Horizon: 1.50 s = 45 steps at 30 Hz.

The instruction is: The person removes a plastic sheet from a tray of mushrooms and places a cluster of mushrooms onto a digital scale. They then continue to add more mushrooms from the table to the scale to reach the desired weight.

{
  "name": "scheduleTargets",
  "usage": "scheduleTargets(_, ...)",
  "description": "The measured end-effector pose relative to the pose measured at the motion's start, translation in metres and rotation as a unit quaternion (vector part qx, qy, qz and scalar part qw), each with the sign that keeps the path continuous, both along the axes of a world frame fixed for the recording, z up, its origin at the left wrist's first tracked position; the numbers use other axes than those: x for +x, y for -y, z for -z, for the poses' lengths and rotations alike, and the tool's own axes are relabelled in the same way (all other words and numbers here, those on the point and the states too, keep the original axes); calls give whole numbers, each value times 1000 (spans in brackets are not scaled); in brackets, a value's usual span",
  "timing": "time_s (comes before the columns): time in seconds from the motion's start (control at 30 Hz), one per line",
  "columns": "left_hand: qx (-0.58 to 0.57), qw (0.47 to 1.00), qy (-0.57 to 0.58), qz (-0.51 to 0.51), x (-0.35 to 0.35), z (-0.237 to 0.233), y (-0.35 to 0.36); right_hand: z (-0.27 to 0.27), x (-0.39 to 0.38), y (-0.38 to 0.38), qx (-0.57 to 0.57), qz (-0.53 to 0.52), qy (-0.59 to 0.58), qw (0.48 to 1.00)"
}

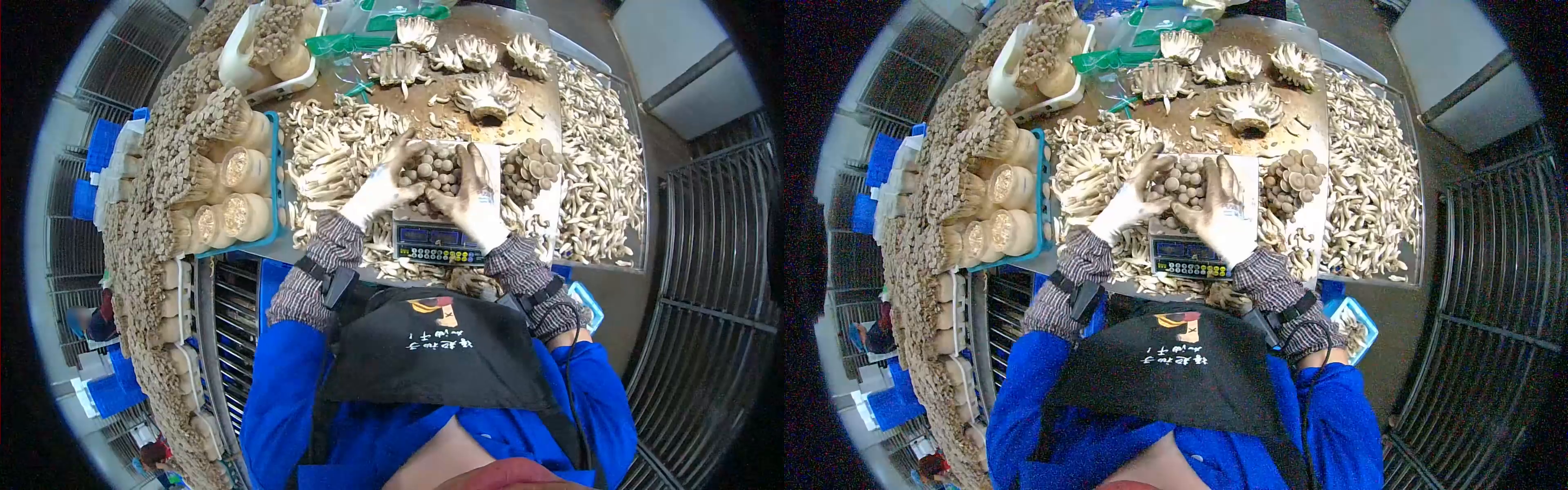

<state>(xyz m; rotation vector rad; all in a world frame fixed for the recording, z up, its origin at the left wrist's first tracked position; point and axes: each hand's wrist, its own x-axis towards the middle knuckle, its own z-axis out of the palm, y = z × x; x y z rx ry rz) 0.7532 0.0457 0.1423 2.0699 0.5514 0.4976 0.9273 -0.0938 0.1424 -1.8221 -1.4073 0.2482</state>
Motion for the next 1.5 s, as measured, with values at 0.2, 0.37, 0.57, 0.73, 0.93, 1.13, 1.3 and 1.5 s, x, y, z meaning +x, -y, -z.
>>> scheduleTargets(0.2, 238, 947, -110, 183, 38, -15, -31, -9, -7, 0, -56, 26, 89, 994)
scheduleTargets(0.37, 248, 939, -132, 197, 47, -6, -34, -11, -11, -11, -56, 65, 119, 989)
scheduleTargets(0.57, 207, 965, -56, 152, 30, 3, -39, 1, -17, -10, -32, 73, 79, 994)
scheduleTargets(0.73, 155, 979, -23, 134, 21, 14, -42, 8, -21, -8, -36, 78, 63, 994)
scheduleTargets(0.93, 109, 985, -2, 132, 15, 25, -51, -1, -30, -12, -38, 100, 28, 994)
scheduleTargets(1.13, 96, 990, 5, 105, 22, 24, -47, -2, -30, -19, -57, 87, 62, 993)
scheduleTargets(1.3, 107, 985, 24, 131, 23, 28, -53, 3, -23, -13, -63, 76, 63, 993)
scheduleTargets(1.5, -51, 993, -29, 103, 7, 21, -64, 9, -10, -3, -16, 71, 25, 997)
